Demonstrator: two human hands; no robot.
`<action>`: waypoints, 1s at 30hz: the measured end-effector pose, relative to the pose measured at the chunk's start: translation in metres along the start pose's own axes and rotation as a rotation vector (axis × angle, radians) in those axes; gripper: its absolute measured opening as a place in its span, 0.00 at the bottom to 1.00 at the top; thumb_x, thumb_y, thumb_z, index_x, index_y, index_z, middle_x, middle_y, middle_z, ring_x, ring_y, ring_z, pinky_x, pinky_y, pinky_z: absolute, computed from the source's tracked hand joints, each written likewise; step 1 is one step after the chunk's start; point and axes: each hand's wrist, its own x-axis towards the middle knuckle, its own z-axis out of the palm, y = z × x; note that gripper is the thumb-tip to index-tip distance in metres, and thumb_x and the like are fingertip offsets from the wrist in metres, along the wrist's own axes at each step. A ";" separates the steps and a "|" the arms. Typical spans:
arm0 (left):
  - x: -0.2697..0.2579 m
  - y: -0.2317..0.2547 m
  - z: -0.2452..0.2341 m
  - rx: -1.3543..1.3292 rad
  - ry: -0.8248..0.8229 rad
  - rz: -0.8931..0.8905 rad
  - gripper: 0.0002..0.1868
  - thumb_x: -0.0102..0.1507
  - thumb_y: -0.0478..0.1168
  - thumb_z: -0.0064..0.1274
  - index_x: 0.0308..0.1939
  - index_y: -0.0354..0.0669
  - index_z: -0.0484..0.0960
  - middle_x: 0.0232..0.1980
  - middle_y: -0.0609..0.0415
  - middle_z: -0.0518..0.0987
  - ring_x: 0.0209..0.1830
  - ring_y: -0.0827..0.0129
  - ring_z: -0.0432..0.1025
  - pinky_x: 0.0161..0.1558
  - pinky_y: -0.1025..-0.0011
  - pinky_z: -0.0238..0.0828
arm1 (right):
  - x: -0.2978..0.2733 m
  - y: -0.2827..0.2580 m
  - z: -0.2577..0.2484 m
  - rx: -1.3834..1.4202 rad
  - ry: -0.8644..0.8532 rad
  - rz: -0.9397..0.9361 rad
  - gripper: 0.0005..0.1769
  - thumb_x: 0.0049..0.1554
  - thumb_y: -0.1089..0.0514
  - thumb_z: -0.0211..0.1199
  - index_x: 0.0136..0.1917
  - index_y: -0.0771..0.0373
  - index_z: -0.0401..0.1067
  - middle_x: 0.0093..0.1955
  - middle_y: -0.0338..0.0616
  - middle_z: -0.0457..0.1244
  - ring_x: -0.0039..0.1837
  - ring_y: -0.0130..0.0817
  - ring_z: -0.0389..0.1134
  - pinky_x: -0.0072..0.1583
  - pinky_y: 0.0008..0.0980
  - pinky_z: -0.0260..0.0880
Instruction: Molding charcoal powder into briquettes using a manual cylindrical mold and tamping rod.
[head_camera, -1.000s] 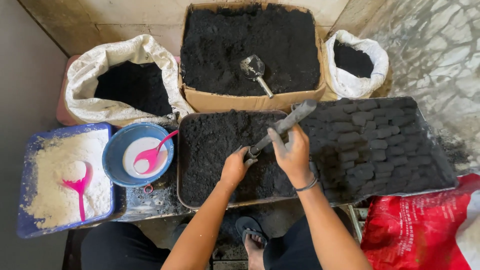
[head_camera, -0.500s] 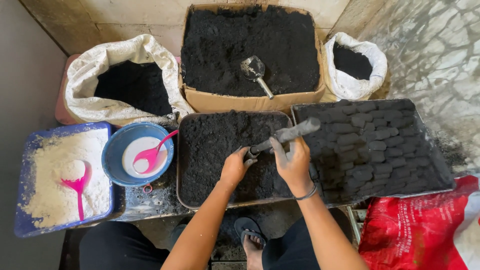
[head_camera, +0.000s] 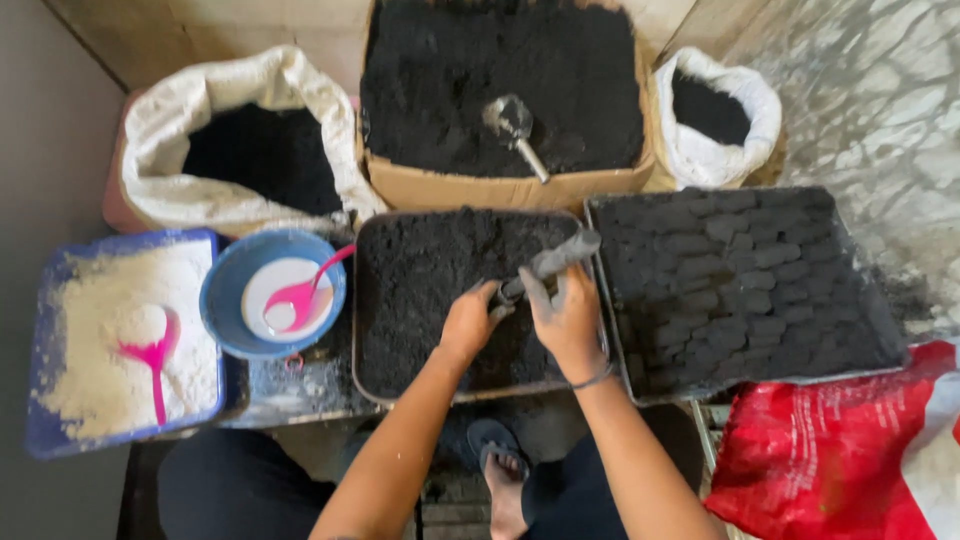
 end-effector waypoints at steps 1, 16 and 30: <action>-0.003 -0.002 0.004 -0.003 -0.007 -0.008 0.20 0.56 0.40 0.50 0.50 0.39 0.70 0.43 0.40 0.76 0.48 0.50 0.70 0.49 0.59 0.66 | 0.000 -0.002 -0.001 0.000 -0.008 0.008 0.09 0.51 0.61 0.60 0.39 0.68 0.63 0.32 0.56 0.59 0.37 0.56 0.63 0.32 0.41 0.64; 0.005 -0.011 0.010 -0.005 0.028 -0.004 0.18 0.55 0.40 0.52 0.49 0.45 0.70 0.41 0.46 0.76 0.45 0.54 0.71 0.46 0.62 0.69 | 0.022 -0.004 -0.005 0.115 -0.034 0.036 0.06 0.51 0.67 0.56 0.36 0.68 0.61 0.26 0.50 0.58 0.30 0.40 0.66 0.29 0.30 0.65; 0.004 -0.007 0.010 0.066 0.020 -0.014 0.20 0.54 0.42 0.52 0.49 0.44 0.71 0.41 0.47 0.77 0.45 0.56 0.72 0.45 0.62 0.69 | 0.029 -0.021 -0.020 0.033 -0.038 -0.019 0.08 0.53 0.65 0.56 0.35 0.66 0.60 0.26 0.48 0.56 0.29 0.42 0.63 0.29 0.32 0.62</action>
